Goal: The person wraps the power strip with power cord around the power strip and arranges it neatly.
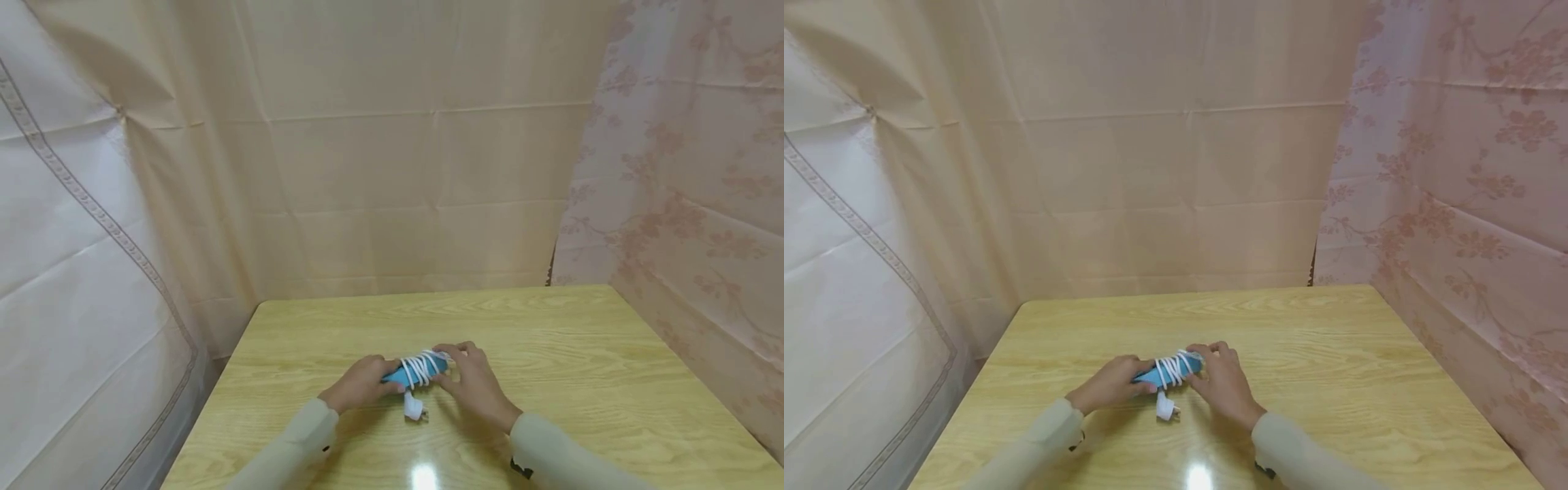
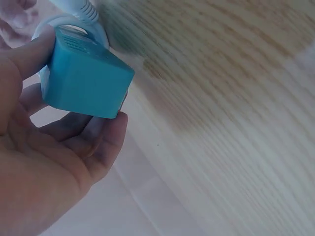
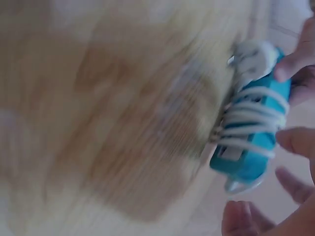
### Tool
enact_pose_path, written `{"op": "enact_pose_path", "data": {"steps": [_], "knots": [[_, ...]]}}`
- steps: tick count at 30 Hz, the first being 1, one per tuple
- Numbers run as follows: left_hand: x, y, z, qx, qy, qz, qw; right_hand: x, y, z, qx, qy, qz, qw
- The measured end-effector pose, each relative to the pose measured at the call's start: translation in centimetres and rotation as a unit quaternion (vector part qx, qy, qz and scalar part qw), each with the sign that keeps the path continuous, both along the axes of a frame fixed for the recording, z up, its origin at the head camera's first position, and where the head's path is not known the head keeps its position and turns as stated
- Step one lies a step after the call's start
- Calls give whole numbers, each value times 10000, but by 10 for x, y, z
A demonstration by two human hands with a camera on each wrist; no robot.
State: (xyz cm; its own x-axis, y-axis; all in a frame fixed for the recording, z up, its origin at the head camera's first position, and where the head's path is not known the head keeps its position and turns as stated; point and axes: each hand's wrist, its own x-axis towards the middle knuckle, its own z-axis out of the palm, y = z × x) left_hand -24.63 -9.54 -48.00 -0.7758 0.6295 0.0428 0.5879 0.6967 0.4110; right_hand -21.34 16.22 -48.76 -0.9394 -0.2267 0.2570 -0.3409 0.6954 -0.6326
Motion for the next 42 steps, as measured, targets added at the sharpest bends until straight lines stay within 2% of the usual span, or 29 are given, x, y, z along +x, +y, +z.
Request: {"op": "enact_pose_path", "data": {"steps": [2,4,10,14,19,24,27,31,34,38,42], "knots": [[0,2,0,-115,223,3,9997,-3,-1,-2,594,377,144,9974],[1,3,-1,-248,442,85,9987,-6,-1,-4,974,622,362,9926],[3,5,-8,-668,1095,475,9906,-13,-6,-1,1213,902,928,9841],[5,6,-6,-745,1482,527,9847,-16,-6,1,1439,1059,1116,9775],[3,9,-5,-722,1594,613,9827,-17,-6,1,1920,1393,1181,9642],[1,9,-6,-693,1630,667,9819,-15,-7,-6,2324,1355,1111,9567],[2,9,-8,-694,1739,560,9807,-14,-7,-8,2293,1488,1094,9557],[3,6,-13,-723,1856,358,9793,-14,-6,-7,2010,1344,1100,9641],[3,3,-14,-710,1613,283,9839,-16,-5,-5,1616,1056,1146,9745],[1,0,-9,-595,1182,306,9907,-21,-3,-3,1244,810,1189,9817],[-2,-2,-4,-566,1105,336,9917,-28,-1,-3,1099,589,1105,9860]]}}
